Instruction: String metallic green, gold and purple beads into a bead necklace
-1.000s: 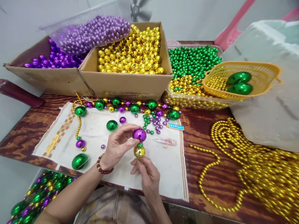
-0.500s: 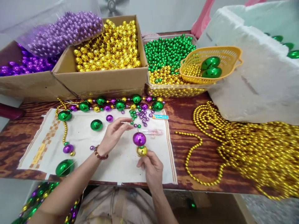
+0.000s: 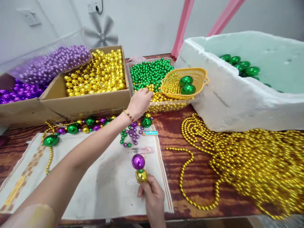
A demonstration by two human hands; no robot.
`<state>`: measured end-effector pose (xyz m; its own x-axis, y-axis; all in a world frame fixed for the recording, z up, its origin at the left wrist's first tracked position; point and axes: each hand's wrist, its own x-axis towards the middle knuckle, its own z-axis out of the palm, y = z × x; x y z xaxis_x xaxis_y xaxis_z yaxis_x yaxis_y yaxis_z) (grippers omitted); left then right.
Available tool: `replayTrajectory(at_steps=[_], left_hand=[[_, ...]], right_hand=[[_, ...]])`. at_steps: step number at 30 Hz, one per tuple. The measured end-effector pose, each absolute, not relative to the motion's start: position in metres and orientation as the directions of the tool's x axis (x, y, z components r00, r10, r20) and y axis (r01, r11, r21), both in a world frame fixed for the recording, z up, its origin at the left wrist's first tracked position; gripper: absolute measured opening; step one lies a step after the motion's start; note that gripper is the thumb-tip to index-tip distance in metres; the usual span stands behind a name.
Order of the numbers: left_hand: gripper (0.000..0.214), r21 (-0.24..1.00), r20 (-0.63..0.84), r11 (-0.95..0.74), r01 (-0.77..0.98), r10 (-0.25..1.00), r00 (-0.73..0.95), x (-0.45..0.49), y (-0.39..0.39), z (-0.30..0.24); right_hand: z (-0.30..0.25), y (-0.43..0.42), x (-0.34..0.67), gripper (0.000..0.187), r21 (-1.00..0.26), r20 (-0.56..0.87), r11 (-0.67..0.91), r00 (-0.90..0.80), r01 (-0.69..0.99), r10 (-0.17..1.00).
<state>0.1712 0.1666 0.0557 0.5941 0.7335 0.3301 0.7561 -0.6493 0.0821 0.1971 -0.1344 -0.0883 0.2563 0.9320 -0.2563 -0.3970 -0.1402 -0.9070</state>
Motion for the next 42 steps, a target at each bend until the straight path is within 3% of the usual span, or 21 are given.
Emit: replayTrajectory(at_steps=[4,12,16,18,20,22,23,25,28,34,42], left_hand=[[0.038,-0.053,0.043,-0.545,0.837,0.836,0.547,0.201,0.22,0.077],[0.035,-0.041,-0.067,-0.488,0.872,0.872,0.485,0.211,0.258,0.063],[0.032,0.006,-0.01,-0.481,0.877,0.877,0.481,0.209,0.253,0.07],[0.027,0.168,0.1,-0.515,0.84,0.857,0.506,0.201,0.236,0.077],[0.02,0.553,0.183,-0.527,0.646,0.833,0.522,0.183,0.205,0.081],[0.017,0.926,0.109,-0.28,0.253,0.84,0.532,0.156,0.162,0.078],[0.018,0.994,0.022,-0.078,0.083,0.849,0.528,0.141,0.139,0.074],[0.02,0.96,-0.118,0.229,-0.162,0.853,0.509,0.11,0.096,0.064],[0.021,0.84,-0.23,0.408,-0.358,0.865,0.445,0.074,0.048,0.048],[0.018,0.733,-0.284,0.429,-0.527,0.898,0.336,0.036,0.015,0.031],[0.02,0.718,-0.293,0.418,-0.556,0.907,0.303,0.011,0.01,0.022]], right_hand=[[-0.095,-0.137,0.194,0.035,-0.884,-0.297,-0.153,0.279,-0.441,0.913],[-0.1,-0.138,0.187,0.039,-0.869,-0.325,-0.127,0.357,-0.479,0.876],[-0.094,-0.139,0.19,0.036,-0.866,-0.34,-0.146,0.348,-0.479,0.874],[-0.09,-0.138,0.192,0.035,-0.873,-0.326,-0.145,0.334,-0.466,0.884],[-0.087,-0.136,0.196,0.033,-0.89,-0.284,-0.127,0.314,-0.437,0.906],[-0.083,-0.133,0.199,0.032,-0.912,-0.231,-0.096,0.308,-0.398,0.923],[-0.081,-0.131,0.2,0.031,-0.924,-0.206,-0.08,0.309,-0.375,0.928],[-0.076,-0.129,0.2,0.029,-0.943,-0.166,-0.055,0.322,-0.327,0.932],[-0.066,-0.129,0.196,0.026,-0.963,-0.129,-0.045,0.31,-0.264,0.942],[-0.049,-0.131,0.178,0.022,-0.974,-0.134,-0.079,0.261,-0.21,0.956],[-0.045,-0.131,0.169,0.024,-0.978,-0.15,-0.112,0.22,-0.175,0.964]])
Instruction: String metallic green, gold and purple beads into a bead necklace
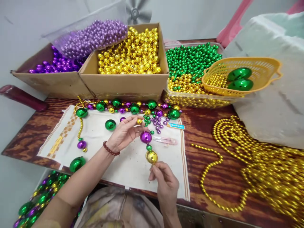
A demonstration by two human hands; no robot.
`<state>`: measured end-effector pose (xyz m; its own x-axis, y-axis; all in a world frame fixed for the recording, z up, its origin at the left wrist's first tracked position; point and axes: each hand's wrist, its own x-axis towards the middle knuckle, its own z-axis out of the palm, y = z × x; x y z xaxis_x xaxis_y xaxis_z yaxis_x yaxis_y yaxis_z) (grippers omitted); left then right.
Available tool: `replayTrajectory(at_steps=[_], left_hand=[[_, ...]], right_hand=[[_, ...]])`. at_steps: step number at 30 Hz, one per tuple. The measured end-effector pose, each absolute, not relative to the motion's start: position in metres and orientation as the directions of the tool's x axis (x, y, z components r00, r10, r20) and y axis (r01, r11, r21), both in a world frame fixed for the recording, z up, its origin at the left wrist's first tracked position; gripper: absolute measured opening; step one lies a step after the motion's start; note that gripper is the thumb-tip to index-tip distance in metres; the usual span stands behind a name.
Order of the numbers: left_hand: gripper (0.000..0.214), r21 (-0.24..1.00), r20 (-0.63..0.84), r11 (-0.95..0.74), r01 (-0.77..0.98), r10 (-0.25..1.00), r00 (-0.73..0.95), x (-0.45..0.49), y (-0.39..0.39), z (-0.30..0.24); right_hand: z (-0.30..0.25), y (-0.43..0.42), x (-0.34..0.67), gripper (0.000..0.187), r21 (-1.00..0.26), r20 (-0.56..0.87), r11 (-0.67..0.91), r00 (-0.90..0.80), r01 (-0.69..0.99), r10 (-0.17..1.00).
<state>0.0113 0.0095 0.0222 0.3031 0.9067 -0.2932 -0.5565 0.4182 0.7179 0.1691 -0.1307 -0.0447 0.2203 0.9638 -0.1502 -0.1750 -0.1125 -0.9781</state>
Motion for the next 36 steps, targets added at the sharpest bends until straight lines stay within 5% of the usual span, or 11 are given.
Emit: replayTrajectory(at_steps=[12,19,29,32,36], left_hand=[[0.021,0.713,-0.302,0.42,-0.562,0.907,0.295,0.006,0.013,0.013],[0.02,0.81,-0.257,0.341,-0.477,0.938,0.233,0.011,0.01,0.009],[0.043,0.843,-0.24,0.258,-0.472,0.966,0.1,0.064,-0.017,-0.022],[0.042,0.876,-0.253,0.304,-0.375,0.951,0.179,0.063,-0.018,-0.028],[0.029,0.923,-0.254,0.351,-0.156,0.862,0.439,0.063,-0.025,-0.03]], right_hand=[[-0.052,-0.131,0.167,0.023,-0.981,-0.168,-0.14,0.226,-0.135,0.96],[-0.048,-0.124,0.165,0.023,-0.969,-0.219,-0.185,0.218,-0.166,0.951],[-0.069,-0.122,0.157,0.025,-0.969,-0.248,-0.243,0.19,-0.05,0.95],[-0.068,-0.111,0.178,0.024,-0.971,-0.234,-0.239,0.147,0.016,0.961],[-0.063,-0.083,0.203,0.028,-0.993,-0.108,-0.077,0.442,-0.089,0.891]])
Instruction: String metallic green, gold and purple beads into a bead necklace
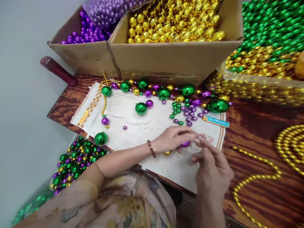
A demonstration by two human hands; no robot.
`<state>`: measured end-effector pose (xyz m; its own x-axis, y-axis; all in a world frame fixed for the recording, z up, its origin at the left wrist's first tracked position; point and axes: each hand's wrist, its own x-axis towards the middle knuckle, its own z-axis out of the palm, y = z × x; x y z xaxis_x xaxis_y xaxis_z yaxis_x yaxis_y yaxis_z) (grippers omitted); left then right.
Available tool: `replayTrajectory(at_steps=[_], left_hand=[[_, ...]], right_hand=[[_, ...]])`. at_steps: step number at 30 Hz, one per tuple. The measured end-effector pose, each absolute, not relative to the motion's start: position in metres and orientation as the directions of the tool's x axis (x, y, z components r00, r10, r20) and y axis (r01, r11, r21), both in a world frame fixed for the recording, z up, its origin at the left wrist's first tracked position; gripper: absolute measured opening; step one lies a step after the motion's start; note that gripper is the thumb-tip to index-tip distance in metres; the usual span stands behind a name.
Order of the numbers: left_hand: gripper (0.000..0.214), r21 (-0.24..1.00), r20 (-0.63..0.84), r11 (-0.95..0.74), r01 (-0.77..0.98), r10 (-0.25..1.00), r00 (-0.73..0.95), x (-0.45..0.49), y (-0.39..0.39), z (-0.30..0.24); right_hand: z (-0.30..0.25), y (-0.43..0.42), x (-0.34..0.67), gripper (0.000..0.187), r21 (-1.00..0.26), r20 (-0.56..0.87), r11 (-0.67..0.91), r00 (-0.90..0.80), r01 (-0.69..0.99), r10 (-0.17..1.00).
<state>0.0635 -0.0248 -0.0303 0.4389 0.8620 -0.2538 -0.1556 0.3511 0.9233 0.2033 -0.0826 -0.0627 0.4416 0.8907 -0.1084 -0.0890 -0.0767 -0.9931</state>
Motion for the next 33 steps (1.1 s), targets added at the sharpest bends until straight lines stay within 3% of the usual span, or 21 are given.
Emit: replayTrajectory(at_steps=[7,15,17,19,22,28,33], left_hand=[[0.025,0.926,-0.284,0.377,-0.026,0.739,0.611,0.066,-0.027,-0.032],[0.025,0.893,-0.398,0.426,0.145,0.597,0.696,0.048,-0.007,-0.031],[0.027,0.876,-0.418,0.461,0.139,0.584,0.696,0.045,-0.004,-0.034],[0.028,0.862,-0.421,0.494,0.115,0.569,0.706,0.043,-0.003,-0.037],[0.027,0.856,-0.414,0.505,0.109,0.544,0.73,0.042,-0.005,-0.042],[0.025,0.856,-0.473,0.464,0.228,0.525,0.708,0.041,-0.013,-0.037],[0.024,0.892,-0.415,0.408,0.193,0.575,0.705,0.04,-0.015,-0.033]], right_hand=[[-0.061,-0.063,0.196,0.021,-0.945,-0.099,0.021,0.348,-0.327,0.932],[-0.062,-0.045,0.228,0.035,-0.894,-0.149,0.162,0.619,-0.418,0.771],[-0.063,-0.048,0.231,0.035,-0.879,-0.186,0.116,0.557,-0.463,0.809],[-0.064,-0.056,0.223,0.032,-0.878,-0.222,-0.008,0.393,-0.478,0.892],[-0.067,-0.07,0.204,0.027,-0.905,-0.228,-0.114,0.241,-0.409,0.943],[-0.067,-0.071,0.198,0.033,-0.929,-0.172,-0.007,0.414,-0.371,0.894],[-0.064,-0.068,0.203,0.033,-0.906,-0.191,-0.062,0.274,-0.419,0.943]])
